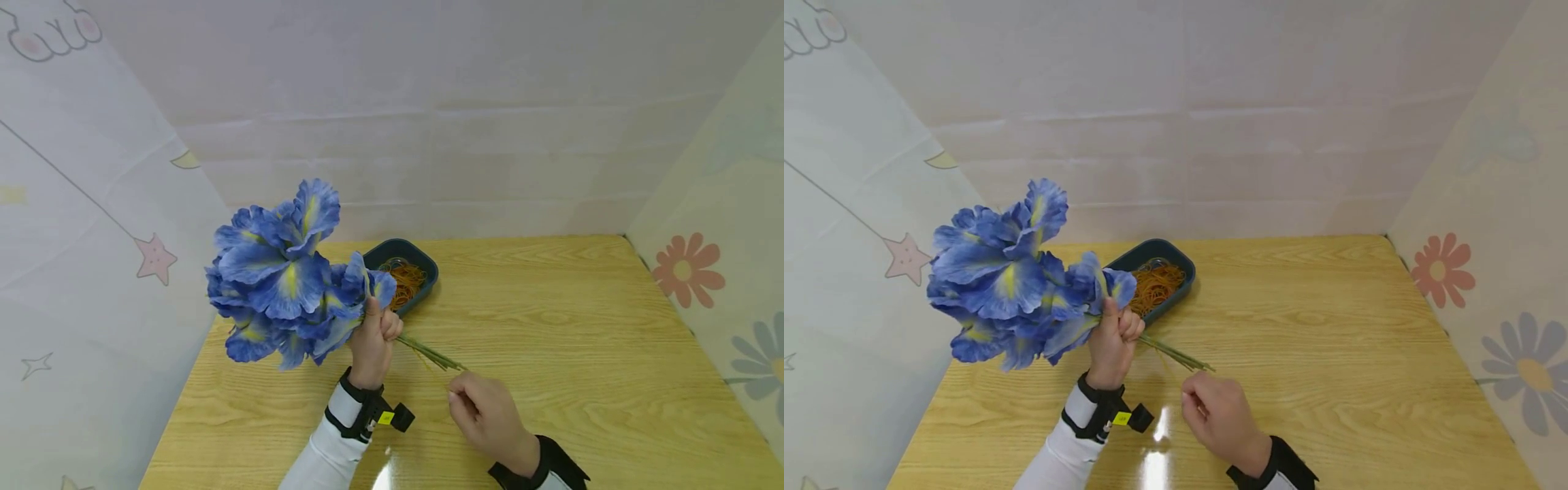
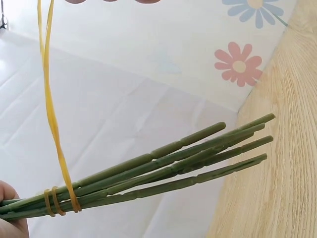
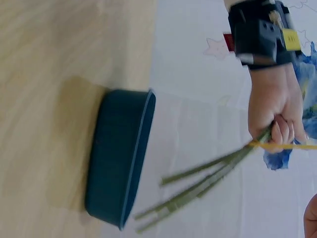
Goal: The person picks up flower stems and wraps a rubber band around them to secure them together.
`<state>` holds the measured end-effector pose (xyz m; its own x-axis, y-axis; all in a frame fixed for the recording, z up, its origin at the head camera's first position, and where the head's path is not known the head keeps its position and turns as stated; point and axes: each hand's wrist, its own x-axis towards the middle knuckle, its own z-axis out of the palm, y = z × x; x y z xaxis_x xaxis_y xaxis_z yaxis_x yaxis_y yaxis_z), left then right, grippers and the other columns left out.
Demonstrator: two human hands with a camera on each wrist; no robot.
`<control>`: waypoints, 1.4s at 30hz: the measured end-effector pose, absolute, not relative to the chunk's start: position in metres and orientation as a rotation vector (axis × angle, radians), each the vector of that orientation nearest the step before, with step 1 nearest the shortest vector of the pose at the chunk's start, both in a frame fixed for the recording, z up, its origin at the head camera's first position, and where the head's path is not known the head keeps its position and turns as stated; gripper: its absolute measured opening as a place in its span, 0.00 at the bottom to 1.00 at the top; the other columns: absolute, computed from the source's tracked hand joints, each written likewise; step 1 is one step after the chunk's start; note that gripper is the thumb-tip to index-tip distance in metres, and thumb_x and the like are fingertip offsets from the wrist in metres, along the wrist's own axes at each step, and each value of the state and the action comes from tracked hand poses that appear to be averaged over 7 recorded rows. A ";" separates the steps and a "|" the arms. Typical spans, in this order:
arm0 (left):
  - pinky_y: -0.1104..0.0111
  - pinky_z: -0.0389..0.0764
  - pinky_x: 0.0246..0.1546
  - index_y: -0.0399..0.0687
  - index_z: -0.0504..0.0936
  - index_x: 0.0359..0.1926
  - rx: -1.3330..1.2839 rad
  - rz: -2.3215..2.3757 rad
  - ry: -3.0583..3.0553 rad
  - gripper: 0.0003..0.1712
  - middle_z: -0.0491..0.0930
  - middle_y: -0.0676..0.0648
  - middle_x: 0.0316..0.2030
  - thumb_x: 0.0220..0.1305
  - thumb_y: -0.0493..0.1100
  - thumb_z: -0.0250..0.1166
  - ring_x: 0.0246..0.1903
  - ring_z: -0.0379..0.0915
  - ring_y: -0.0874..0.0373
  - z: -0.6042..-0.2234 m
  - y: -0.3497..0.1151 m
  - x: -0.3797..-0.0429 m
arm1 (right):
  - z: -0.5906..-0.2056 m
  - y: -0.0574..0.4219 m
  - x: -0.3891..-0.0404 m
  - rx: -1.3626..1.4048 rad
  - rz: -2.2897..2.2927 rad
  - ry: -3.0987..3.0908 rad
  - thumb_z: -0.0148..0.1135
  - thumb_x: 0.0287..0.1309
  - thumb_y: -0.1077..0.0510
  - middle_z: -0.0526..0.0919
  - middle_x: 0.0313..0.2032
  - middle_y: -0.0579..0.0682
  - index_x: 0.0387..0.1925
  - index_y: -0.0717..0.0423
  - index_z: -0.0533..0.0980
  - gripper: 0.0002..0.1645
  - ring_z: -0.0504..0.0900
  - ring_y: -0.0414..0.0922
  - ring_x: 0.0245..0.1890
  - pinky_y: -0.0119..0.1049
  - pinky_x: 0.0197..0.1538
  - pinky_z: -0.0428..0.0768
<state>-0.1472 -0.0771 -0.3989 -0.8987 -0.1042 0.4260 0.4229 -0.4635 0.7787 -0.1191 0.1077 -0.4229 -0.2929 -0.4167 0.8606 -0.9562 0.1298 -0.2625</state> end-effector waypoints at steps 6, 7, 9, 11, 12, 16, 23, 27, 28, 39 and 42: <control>0.66 0.42 0.21 0.56 0.51 0.12 -0.547 -2.437 -1.483 0.29 0.44 0.52 0.12 0.72 0.57 0.32 0.12 0.38 0.61 -0.397 -0.076 -0.144 | -0.404 0.123 -0.136 1.242 0.899 -1.757 0.41 0.70 0.54 0.61 0.14 0.39 0.23 0.56 0.69 0.20 0.53 0.27 0.14 0.13 0.20 0.53; 0.66 0.42 0.21 0.57 0.52 0.11 -0.563 -2.453 -1.488 0.29 0.44 0.52 0.12 0.72 0.56 0.32 0.12 0.38 0.61 -0.396 -0.076 -0.143 | -0.401 0.126 -0.139 1.225 0.862 -1.744 0.41 0.70 0.54 0.61 0.14 0.39 0.22 0.57 0.70 0.21 0.53 0.27 0.14 0.13 0.19 0.52; 0.66 0.42 0.21 0.60 0.54 0.12 -0.596 -2.493 -1.485 0.29 0.45 0.52 0.12 0.72 0.56 0.32 0.12 0.37 0.60 -0.394 -0.076 -0.143 | -0.397 0.132 -0.145 1.193 0.801 -1.739 0.41 0.70 0.54 0.61 0.14 0.39 0.22 0.57 0.70 0.21 0.53 0.27 0.13 0.14 0.19 0.53; 0.66 0.41 0.21 0.62 0.56 0.12 -0.616 -2.534 -1.485 0.28 0.45 0.53 0.12 0.72 0.56 0.33 0.12 0.37 0.60 -0.392 -0.076 -0.142 | -0.393 0.136 -0.150 1.167 0.762 -1.730 0.41 0.70 0.53 0.62 0.13 0.39 0.21 0.58 0.70 0.22 0.53 0.27 0.13 0.15 0.18 0.53; 0.66 0.41 0.21 0.63 0.57 0.12 -0.624 -2.553 -1.482 0.28 0.46 0.53 0.12 0.72 0.56 0.33 0.12 0.37 0.60 -0.390 -0.076 -0.142 | -0.391 0.139 -0.152 1.161 0.750 -1.733 0.42 0.70 0.53 0.62 0.13 0.39 0.21 0.58 0.70 0.22 0.53 0.27 0.13 0.16 0.18 0.53; 0.66 0.41 0.21 0.63 0.59 0.14 -0.662 -2.622 -1.469 0.27 0.47 0.53 0.12 0.72 0.56 0.33 0.12 0.39 0.62 -0.387 -0.077 -0.139 | -0.389 0.145 -0.157 1.132 0.738 -1.752 0.41 0.70 0.52 0.63 0.13 0.41 0.21 0.59 0.70 0.23 0.54 0.29 0.13 0.18 0.17 0.53; 0.68 0.39 0.20 0.55 0.49 0.13 -0.809 -2.831 -1.350 0.28 0.45 0.53 0.12 0.71 0.58 0.35 0.11 0.37 0.62 -0.381 -0.083 -0.136 | -0.396 0.149 -0.161 1.053 0.777 -1.850 0.40 0.70 0.51 0.63 0.14 0.40 0.21 0.58 0.70 0.23 0.54 0.27 0.15 0.17 0.19 0.54; 0.71 0.38 0.20 0.54 0.47 0.14 -0.830 -2.993 -1.186 0.28 0.43 0.53 0.13 0.70 0.59 0.34 0.12 0.36 0.62 -0.379 -0.085 -0.134 | -0.406 0.148 -0.164 1.029 0.864 -1.905 0.42 0.69 0.52 0.64 0.16 0.39 0.23 0.57 0.70 0.21 0.56 0.27 0.16 0.18 0.20 0.55; 0.72 0.38 0.21 0.54 0.48 0.14 -0.827 -3.034 -1.122 0.28 0.43 0.53 0.13 0.70 0.59 0.34 0.12 0.36 0.63 -0.378 -0.085 -0.133 | -0.409 0.148 -0.165 1.022 0.882 -1.920 0.44 0.67 0.55 0.64 0.16 0.39 0.23 0.57 0.70 0.18 0.56 0.27 0.16 0.17 0.20 0.56; 0.74 0.43 0.24 0.50 0.54 0.21 -0.577 -3.192 -0.367 0.25 0.43 0.54 0.16 0.67 0.62 0.33 0.15 0.35 0.63 -0.373 -0.077 -0.131 | -0.450 0.115 -0.160 0.969 1.122 -1.897 0.57 0.41 0.77 0.67 0.14 0.42 0.23 0.58 0.71 0.12 0.59 0.27 0.15 0.17 0.18 0.58; 0.74 0.44 0.24 0.51 0.52 0.20 -0.436 -3.117 -0.351 0.25 0.42 0.54 0.16 0.67 0.62 0.34 0.15 0.36 0.63 -0.371 -0.076 -0.131 | -0.461 0.101 -0.148 0.954 1.215 -1.903 0.58 0.41 0.78 0.68 0.14 0.42 0.23 0.58 0.71 0.14 0.59 0.26 0.15 0.16 0.18 0.59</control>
